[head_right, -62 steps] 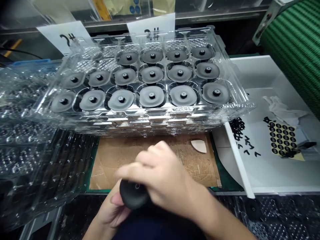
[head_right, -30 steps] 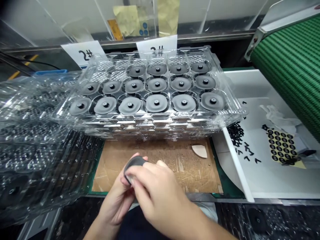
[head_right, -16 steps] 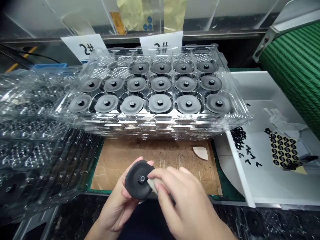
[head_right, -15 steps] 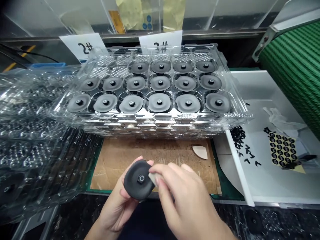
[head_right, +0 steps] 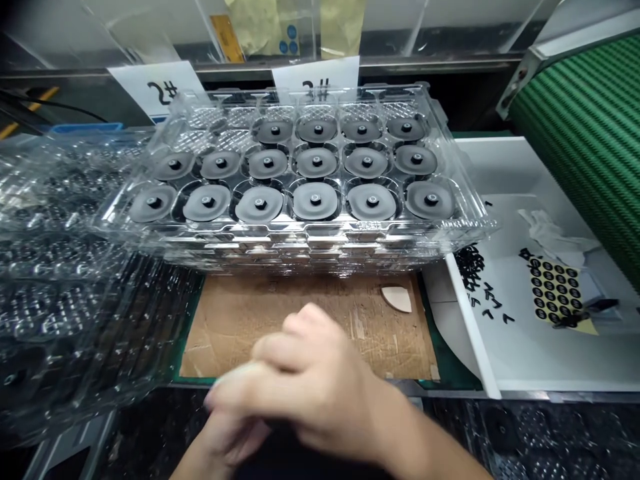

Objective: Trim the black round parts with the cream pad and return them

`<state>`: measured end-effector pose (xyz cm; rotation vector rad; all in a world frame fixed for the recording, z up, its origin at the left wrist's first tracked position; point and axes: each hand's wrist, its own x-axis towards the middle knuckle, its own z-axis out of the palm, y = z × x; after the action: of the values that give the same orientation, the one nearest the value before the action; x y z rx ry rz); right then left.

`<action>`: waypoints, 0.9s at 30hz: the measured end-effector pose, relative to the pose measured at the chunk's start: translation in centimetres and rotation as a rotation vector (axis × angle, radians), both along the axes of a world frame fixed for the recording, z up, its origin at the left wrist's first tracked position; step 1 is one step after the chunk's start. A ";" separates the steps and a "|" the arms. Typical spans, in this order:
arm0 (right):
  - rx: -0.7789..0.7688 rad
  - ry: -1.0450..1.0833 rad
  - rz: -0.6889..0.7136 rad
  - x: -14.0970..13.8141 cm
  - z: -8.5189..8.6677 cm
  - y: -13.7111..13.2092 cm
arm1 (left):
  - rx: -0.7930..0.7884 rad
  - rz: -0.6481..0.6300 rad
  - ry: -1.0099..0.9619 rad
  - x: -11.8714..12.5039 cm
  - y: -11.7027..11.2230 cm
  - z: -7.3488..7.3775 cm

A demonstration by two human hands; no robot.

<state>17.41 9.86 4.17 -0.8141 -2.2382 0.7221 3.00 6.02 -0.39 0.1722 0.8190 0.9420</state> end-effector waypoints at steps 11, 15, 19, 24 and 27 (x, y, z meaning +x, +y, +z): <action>-0.423 -0.135 -0.592 2.2 -14.2 -3.4 | -0.038 0.057 -0.137 -1.3 0.1 -0.8; -0.376 -0.209 -0.725 1.7 -16.4 -5.7 | -0.072 0.084 -0.117 -1.0 0.4 -1.4; -0.337 -0.245 -0.731 1.5 -16.5 -5.7 | -0.075 0.096 -0.111 -0.9 0.6 -1.2; -0.333 -0.207 -0.696 2.2 -17.0 -4.0 | -0.088 0.112 -0.095 -0.7 0.3 -1.1; -0.355 -0.152 -0.704 2.9 -17.0 -2.1 | -0.083 0.119 -0.090 -0.6 0.2 -1.0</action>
<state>20.34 7.71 -12.82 -1.7562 -1.7603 0.7192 2.39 6.19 -1.37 0.0093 0.7904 1.0184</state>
